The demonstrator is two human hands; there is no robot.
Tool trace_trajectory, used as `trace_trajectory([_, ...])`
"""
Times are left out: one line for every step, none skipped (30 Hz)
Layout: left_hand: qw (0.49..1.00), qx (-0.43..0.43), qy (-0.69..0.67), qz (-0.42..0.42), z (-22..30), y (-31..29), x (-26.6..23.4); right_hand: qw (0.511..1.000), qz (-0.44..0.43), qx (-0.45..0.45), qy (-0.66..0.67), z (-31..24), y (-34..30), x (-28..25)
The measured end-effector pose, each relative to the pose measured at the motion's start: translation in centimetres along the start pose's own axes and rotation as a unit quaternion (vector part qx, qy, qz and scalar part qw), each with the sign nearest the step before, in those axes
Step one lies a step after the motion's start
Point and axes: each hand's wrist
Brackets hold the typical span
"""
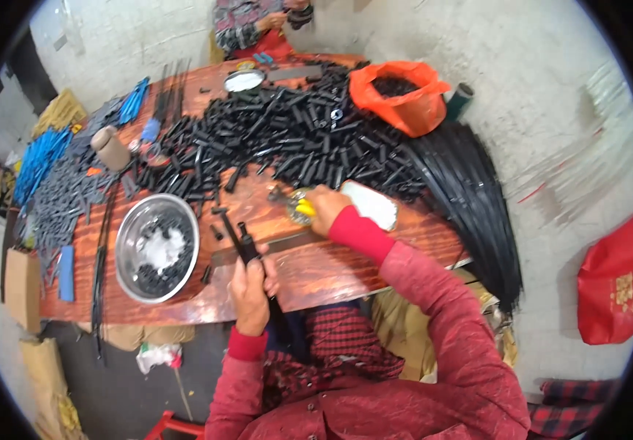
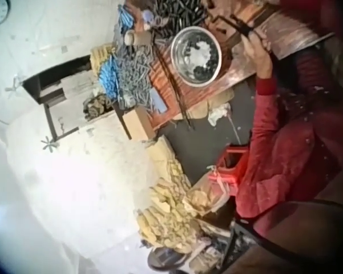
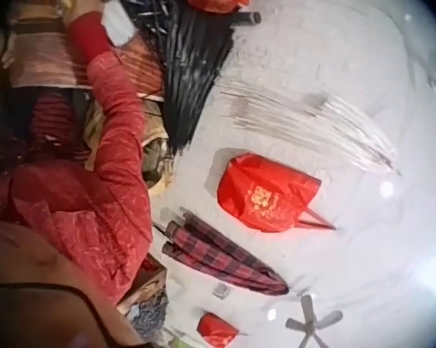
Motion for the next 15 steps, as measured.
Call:
trace_trajectory([1.000,0.000,-0.006,0.007,0.1,-0.1,-0.1,1.000,0.005,-0.005,-0.010,-0.3,0.2,0.4])
trace_trajectory([1.000,0.007,-0.015,0.006,0.0,-0.1,-0.3,0.999,0.010,-0.025,-0.033,-0.8,0.5,0.5])
trace_trajectory([1.000,0.009,-0.008,-0.006,0.1,0.1,-0.4,0.998,-0.011,-0.006,-0.053,-1.0,0.6,0.2])
trace_trajectory([1.000,0.012,-0.001,-0.018,0.1,0.2,-0.5,0.998,-0.014,-0.003,-0.058,-0.9,0.5,-0.1])
trace_trajectory([1.000,0.004,0.014,-0.015,0.5,0.3,-0.2,0.998,-0.013,-0.006,-0.059,-0.8,0.8,-0.5])
trace_trajectory([1.000,-0.003,0.023,-0.014,0.6,0.1,-0.1,0.999,0.002,-0.009,-0.049,-0.5,0.5,-0.1])
trace_trajectory([0.999,-0.007,0.033,-0.013,0.7,0.0,-0.1,0.998,-0.014,0.005,-0.054,-1.2,0.5,-0.7])
trace_trajectory([1.000,-0.007,0.003,-0.030,0.6,0.1,0.3,0.999,-0.001,0.002,-0.046,-0.5,0.3,-0.5])
trace_trajectory([0.999,-0.017,0.014,-0.037,0.6,0.1,0.0,0.999,-0.001,-0.003,-0.052,-0.3,0.2,-0.1])
trace_trajectory([0.999,-0.016,0.018,-0.035,0.5,-0.1,-0.1,0.999,0.001,-0.006,-0.046,-0.2,0.2,0.1])
trace_trajectory([0.999,-0.016,0.023,-0.031,0.5,-0.2,-0.2,0.999,-0.005,-0.006,-0.046,-1.0,0.3,-0.3])
trace_trajectory([0.999,-0.007,0.026,-0.033,0.5,-0.3,-0.2,1.000,-0.002,-0.004,-0.031,-1.0,0.2,-0.1])
trace_trajectory([0.999,-0.003,0.030,-0.034,0.5,-0.6,-0.2,0.999,-0.019,-0.006,-0.029,-1.4,0.2,-0.6])
trace_trajectory([0.999,0.008,0.024,-0.038,0.5,-0.5,-0.1,0.999,-0.019,-0.005,-0.032,-1.3,0.3,-0.6])
trace_trajectory([0.999,0.015,0.028,-0.042,0.5,-0.4,0.0,0.999,-0.021,-0.004,-0.035,-1.2,0.4,-0.6])
Point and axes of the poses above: each hand's wrist, its own y-axis towards the middle knuckle, its own x-axis out of the palm, z = x × y, and after that the axes turned 7 degrees about -y, right-handed
